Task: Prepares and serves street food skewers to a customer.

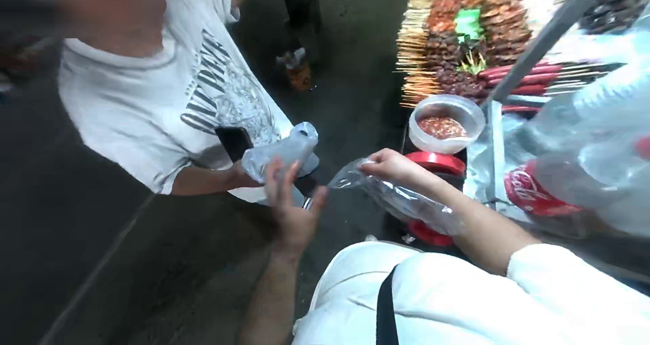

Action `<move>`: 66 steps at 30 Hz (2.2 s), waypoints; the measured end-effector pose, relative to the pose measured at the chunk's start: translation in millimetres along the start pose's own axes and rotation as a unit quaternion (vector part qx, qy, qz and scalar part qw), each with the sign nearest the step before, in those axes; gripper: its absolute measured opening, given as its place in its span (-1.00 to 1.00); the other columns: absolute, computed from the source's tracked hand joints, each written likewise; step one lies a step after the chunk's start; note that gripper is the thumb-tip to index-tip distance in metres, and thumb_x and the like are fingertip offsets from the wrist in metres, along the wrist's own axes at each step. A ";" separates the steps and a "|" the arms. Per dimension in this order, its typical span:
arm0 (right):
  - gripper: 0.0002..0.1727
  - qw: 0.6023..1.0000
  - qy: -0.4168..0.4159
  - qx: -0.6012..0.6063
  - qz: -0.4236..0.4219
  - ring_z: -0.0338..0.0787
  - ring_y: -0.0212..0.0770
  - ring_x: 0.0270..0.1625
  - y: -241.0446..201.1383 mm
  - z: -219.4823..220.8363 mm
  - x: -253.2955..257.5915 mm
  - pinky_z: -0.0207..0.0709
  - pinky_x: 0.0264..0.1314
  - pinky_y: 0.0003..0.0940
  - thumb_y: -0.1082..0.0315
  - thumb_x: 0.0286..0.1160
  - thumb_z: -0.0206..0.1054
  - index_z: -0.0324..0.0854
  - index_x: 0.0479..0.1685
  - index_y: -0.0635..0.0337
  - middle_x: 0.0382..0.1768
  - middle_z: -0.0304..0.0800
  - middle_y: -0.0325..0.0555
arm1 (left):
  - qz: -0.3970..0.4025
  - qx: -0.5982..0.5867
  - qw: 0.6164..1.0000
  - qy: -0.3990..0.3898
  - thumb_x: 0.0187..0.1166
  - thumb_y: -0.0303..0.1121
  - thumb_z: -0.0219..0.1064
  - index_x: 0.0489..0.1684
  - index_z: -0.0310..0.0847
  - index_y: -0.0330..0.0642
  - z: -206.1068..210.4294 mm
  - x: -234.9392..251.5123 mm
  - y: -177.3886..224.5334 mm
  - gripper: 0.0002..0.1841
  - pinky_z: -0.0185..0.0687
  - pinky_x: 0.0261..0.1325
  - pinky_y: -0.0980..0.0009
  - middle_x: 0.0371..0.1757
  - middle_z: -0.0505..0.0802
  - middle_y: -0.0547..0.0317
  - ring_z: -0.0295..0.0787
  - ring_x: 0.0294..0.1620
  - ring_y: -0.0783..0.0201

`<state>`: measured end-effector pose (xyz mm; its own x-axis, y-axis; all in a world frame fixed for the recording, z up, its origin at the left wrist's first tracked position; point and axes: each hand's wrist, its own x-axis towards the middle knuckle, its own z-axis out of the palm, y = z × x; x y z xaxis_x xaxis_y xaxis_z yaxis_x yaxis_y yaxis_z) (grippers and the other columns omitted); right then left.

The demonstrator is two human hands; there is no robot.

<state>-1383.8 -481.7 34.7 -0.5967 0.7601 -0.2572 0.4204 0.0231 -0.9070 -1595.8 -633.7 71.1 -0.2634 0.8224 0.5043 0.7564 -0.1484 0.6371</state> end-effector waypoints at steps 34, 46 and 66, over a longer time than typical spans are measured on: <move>-0.77 0.754 0.613 0.210 0.109 0.69 -0.44 -0.29 47.1 -8.2 76.2 0.65 -0.11 -0.35 0.26 0.79 0.21 0.68 0.04 0.23 -0.25 0.75 -0.24 | -0.229 -0.384 0.723 -0.527 0.76 -0.56 0.12 -0.12 0.68 -0.39 167.8 282.4 -178.2 -0.81 0.78 -0.04 0.46 -0.32 0.88 0.17 0.83 -0.29 0.41; -0.94 0.878 0.425 0.207 0.080 0.72 -0.37 -0.24 21.1 -2.8 95.9 0.67 -0.03 -0.36 0.54 0.42 0.48 0.72 -0.22 0.32 -0.30 0.76 -0.15 | -0.089 -0.296 0.773 -0.554 0.68 -0.46 0.26 0.06 0.56 -0.45 176.9 243.1 -106.2 -0.80 0.69 -0.13 0.48 -0.22 0.75 0.13 0.69 -0.32 0.47; -0.19 0.847 0.519 -0.117 0.009 0.37 0.30 0.68 33.7 3.6 92.7 0.41 0.61 0.22 0.28 0.12 0.72 0.52 0.50 0.22 0.63 0.34 0.35 | 0.089 -0.397 0.788 -0.463 0.61 -0.55 0.18 -0.04 0.42 -0.40 196.9 230.0 -98.4 -0.89 0.63 -0.15 0.61 -0.34 0.69 0.31 0.62 -0.34 0.63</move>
<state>-1427.3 -412.9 -21.0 0.2829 0.9199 0.2717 0.6193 0.0411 -0.7841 -1612.9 -321.8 9.6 0.6318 0.7435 0.2192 0.0233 -0.3008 0.9534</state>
